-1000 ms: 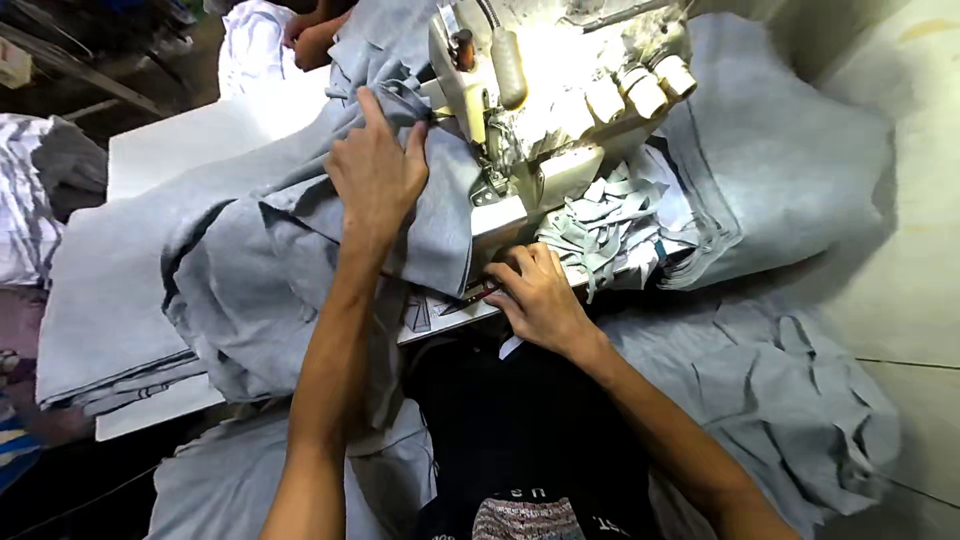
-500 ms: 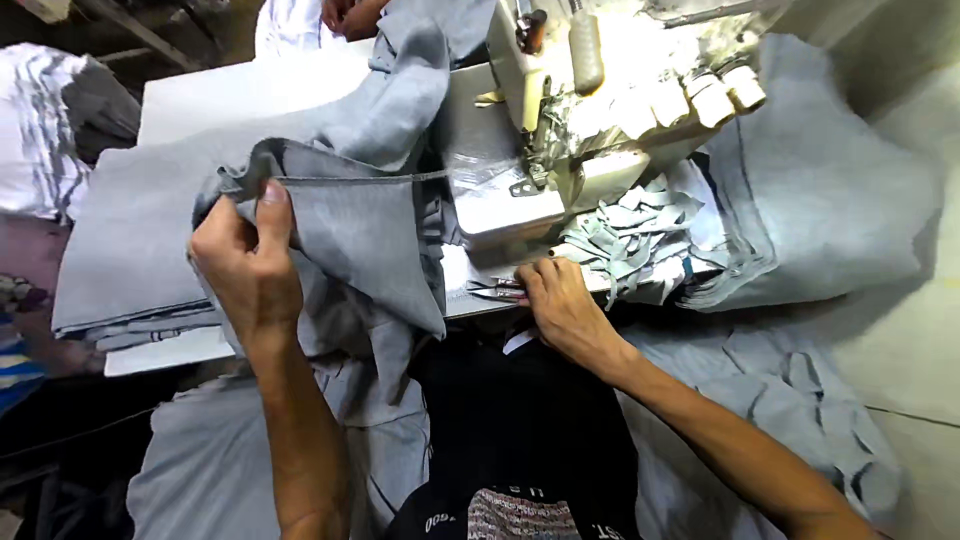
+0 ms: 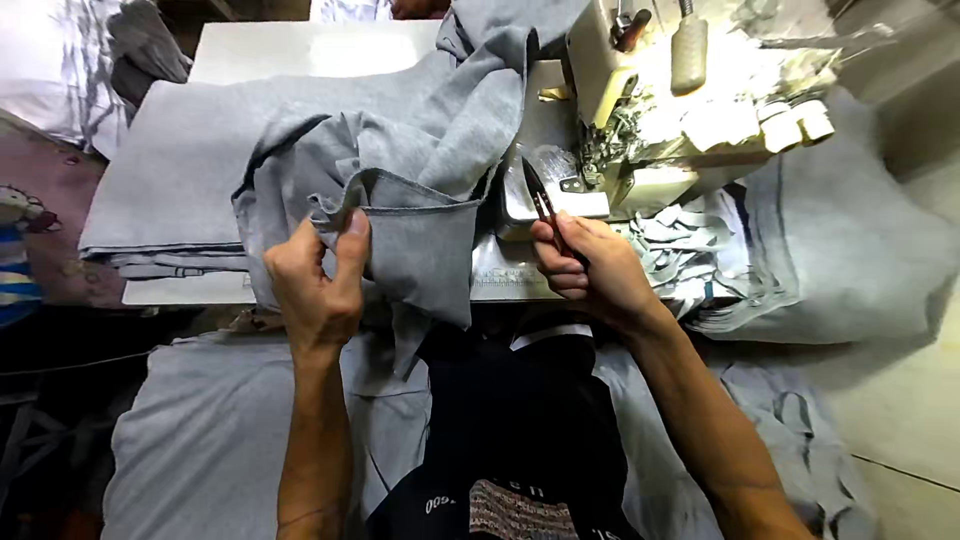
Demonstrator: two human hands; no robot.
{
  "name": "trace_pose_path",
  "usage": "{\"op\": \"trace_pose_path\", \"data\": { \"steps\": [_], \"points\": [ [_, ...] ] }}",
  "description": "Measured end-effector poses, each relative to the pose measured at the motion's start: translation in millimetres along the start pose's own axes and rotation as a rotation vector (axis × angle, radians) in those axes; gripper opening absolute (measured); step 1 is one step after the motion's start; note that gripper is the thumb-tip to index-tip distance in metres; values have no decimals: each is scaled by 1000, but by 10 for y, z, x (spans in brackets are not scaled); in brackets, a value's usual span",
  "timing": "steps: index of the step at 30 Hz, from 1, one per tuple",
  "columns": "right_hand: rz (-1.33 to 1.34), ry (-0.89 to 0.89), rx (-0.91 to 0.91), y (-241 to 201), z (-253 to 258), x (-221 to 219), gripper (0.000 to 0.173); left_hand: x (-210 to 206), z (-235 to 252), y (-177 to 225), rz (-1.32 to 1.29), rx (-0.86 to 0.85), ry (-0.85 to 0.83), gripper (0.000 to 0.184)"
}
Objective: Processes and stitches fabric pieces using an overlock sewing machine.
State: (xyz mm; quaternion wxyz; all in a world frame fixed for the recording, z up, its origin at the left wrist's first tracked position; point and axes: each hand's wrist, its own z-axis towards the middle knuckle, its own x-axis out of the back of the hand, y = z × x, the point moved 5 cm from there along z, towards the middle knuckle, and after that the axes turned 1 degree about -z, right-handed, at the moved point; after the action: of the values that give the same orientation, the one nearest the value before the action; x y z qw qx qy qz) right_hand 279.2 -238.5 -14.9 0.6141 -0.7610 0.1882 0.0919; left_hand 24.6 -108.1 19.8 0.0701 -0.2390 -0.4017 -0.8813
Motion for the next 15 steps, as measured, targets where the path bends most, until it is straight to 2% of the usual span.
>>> {"op": "trace_pose_path", "data": {
  "steps": [2, 5, 7, 10, 13, 15],
  "points": [
    [-147, -43, 25, 24, -38, 33, 41, -14, -51, -41, -51, -24, -14, 31],
    [-821, -108, 169, 124, -194, 192, 37, -114, -143, -46, -245, -3, -83, 24],
    [-1234, -1, 210, 244, -283, 297, 39, -260, -190, 10, -390, 68, -117, 20],
    [-1663, 249, 218, 431, -269, 383, 32, -515, -197, 171, -539, 125, -164, 25],
    [-1822, 405, 231, 449, -257, 390, 40, -740, -181, 326, -632, 247, -245, 32],
    [-1754, 420, 297, 304, -333, 279, 44, -859, -155, 403, -724, 330, -288, 36]
  ]
}}
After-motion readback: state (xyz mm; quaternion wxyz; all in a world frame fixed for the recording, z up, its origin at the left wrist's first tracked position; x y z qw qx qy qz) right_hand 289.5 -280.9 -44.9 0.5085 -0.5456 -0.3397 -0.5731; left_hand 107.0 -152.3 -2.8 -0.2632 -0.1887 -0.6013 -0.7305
